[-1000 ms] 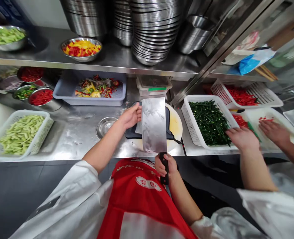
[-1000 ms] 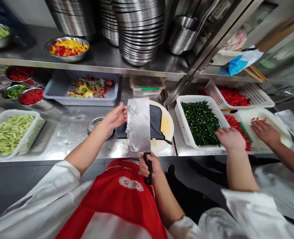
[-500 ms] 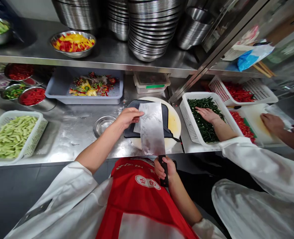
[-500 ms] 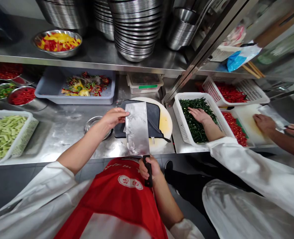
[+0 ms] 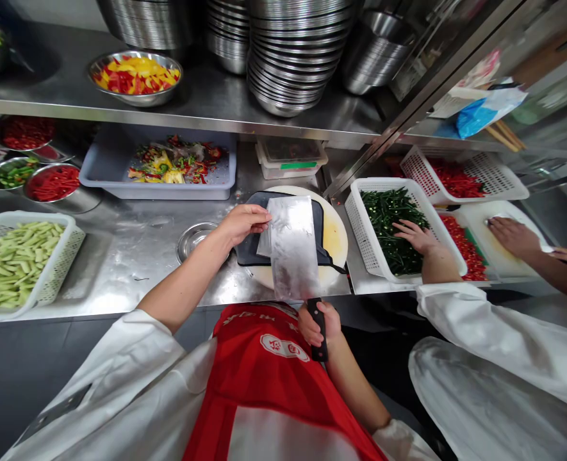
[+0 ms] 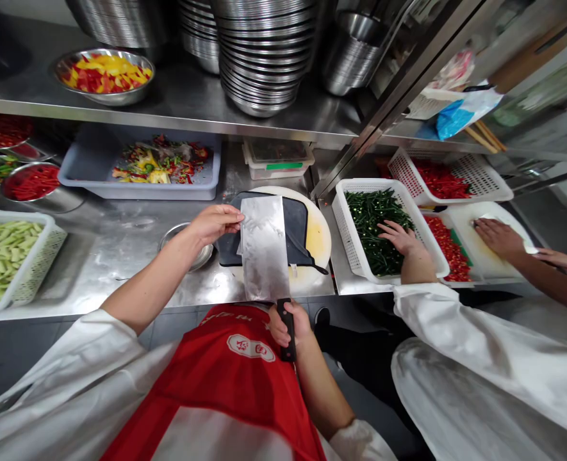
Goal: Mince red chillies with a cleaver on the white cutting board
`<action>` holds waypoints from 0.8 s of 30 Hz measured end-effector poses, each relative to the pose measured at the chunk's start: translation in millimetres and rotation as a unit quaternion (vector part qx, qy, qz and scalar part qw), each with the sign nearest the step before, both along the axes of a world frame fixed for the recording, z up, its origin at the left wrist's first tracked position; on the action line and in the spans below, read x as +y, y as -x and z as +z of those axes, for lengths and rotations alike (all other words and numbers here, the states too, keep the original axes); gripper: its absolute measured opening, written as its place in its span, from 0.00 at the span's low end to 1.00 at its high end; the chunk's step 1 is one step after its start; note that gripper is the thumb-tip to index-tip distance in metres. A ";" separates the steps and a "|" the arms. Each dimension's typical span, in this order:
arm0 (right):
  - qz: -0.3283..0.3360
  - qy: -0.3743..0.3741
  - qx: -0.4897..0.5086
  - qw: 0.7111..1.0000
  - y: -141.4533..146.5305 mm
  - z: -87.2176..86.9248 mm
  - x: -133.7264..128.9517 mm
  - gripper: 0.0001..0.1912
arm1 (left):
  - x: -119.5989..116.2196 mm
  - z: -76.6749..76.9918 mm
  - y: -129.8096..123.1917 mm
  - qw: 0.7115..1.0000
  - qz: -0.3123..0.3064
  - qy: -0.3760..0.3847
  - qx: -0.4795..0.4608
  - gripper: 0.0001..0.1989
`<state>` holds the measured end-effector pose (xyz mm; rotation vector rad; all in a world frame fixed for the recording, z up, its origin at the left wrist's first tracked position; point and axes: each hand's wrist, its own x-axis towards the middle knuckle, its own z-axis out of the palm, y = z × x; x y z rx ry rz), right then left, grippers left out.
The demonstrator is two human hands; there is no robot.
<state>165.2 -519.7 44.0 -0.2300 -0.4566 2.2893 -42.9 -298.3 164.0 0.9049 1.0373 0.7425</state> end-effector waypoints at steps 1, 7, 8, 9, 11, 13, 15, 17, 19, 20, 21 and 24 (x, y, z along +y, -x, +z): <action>0.004 0.004 -0.001 1.000 -0.1 -0.6 0.1 0.29 | 0.7 -0.1 1.8 1.000 -0.005 -0.003 -0.005 0.16; 0.029 -0.004 0.004 1.000 -1.1 -3.0 3.4 0.30 | 4.7 -4.4 10.3 0.998 -0.031 -0.029 -0.040 0.17; 0.033 -0.011 0.012 0.999 -1.0 -2.8 4.3 0.30 | 5.0 -5.0 10.3 0.998 -0.036 -0.034 -0.042 0.17; 0.036 -0.016 0.022 0.999 -0.9 -2.4 5.2 0.29 | 5.1 -5.4 9.9 0.998 -0.039 -0.039 -0.044 0.18; 0.035 -0.022 0.039 0.998 -0.8 -1.1 6.6 0.28 | 4.5 -5.5 7.7 0.997 -0.037 -0.058 -0.043 0.18; 0.035 -0.021 0.049 0.998 -0.7 0.7 7.4 0.28 | 3.2 -4.4 5.0 0.995 -0.032 -0.082 -0.039 0.19; 0.034 -0.012 0.049 0.998 -0.8 3.3 7.7 0.28 | 1.8 -1.8 3.2 0.994 -0.033 -0.099 -0.037 0.19; 0.034 -0.011 0.058 0.998 -0.8 6.9 7.6 0.28 | 0.9 2.0 3.2 0.993 -0.041 -0.110 -0.035 0.18; 0.028 -0.022 0.081 0.996 -0.8 10.8 7.7 0.26 | 0.7 6.5 4.4 0.991 -0.049 -0.120 -0.032 0.17; 0.023 -0.028 0.094 0.995 -0.8 12.6 7.8 0.26 | 0.8 8.8 5.1 0.990 -0.055 -0.125 -0.030 0.17; 0.019 -0.033 0.104 0.994 -0.9 14.1 8.1 0.26 | 1.2 11.0 5.8 0.989 -0.061 -0.130 -0.028 0.17; 0.020 -0.041 0.112 0.993 -2.0 16.2 9.0 0.25 | 3.2 15.9 7.2 0.986 -0.076 -0.143 -0.026 0.16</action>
